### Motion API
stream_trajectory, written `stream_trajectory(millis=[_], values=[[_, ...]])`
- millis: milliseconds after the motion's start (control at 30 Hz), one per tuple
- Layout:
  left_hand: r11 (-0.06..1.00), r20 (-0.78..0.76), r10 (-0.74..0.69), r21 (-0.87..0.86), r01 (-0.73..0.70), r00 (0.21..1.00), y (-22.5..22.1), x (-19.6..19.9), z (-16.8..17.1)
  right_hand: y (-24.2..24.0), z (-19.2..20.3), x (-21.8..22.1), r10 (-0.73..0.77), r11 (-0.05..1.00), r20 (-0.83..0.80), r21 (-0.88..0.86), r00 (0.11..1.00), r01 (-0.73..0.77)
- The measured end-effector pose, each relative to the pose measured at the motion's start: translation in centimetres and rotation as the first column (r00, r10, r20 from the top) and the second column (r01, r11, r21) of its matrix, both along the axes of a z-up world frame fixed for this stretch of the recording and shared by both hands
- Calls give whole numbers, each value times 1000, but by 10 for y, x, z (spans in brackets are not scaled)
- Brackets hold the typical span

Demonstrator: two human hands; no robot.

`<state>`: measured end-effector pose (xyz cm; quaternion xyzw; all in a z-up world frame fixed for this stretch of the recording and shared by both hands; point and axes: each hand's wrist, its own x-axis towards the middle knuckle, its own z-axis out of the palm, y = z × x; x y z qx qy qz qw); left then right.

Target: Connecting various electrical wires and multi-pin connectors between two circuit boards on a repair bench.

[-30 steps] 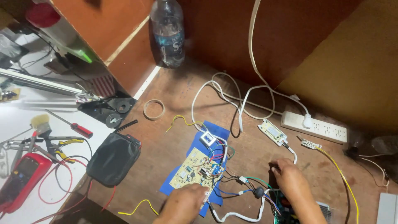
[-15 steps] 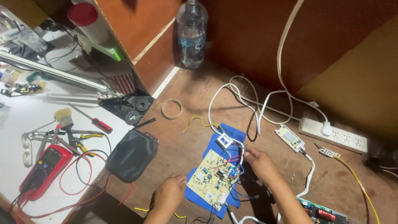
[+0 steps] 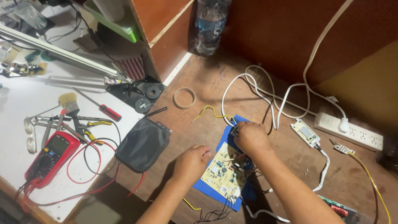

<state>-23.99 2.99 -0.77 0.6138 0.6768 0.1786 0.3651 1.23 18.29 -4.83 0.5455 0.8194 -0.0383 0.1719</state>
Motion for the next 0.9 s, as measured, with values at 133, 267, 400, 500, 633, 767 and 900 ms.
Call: stream_trajectory(millis=[133, 267, 400, 500, 633, 767, 900], values=[[999, -53, -23, -33, 22, 998, 36, 0, 13, -9, 56, 2, -125, 975, -236, -210, 964, 75], [999, -44, -38, 35, 40, 998, 47, -2, -3, -7, 66, -6, -311, 859, -275, -492, 910, 145], [999, -31, -35, 22, 35, 999, 45, -4, -19, 8, 47, -6, -264, 913, -309, -384, 914, 134], [999, -45, -38, -17, 38, 998, 48, -15, -27, 0, 58, 7, -336, 918, -309, -320, 890, 235], [995, -136, -26, 89, 38, 990, 75, -20, -35, -31, 111, 32, -492, 866, -374, -309, 786, 394], [900, -376, 71, 423, 103, 924, 126, -13, -50, -80, 160, 43, -716, 697, -393, -371, 577, 613], [944, -633, 229, 331, -9, 739, 175, -19, -92, -133, 151, 82, -787, 615, -359, -404, 501, 677]])
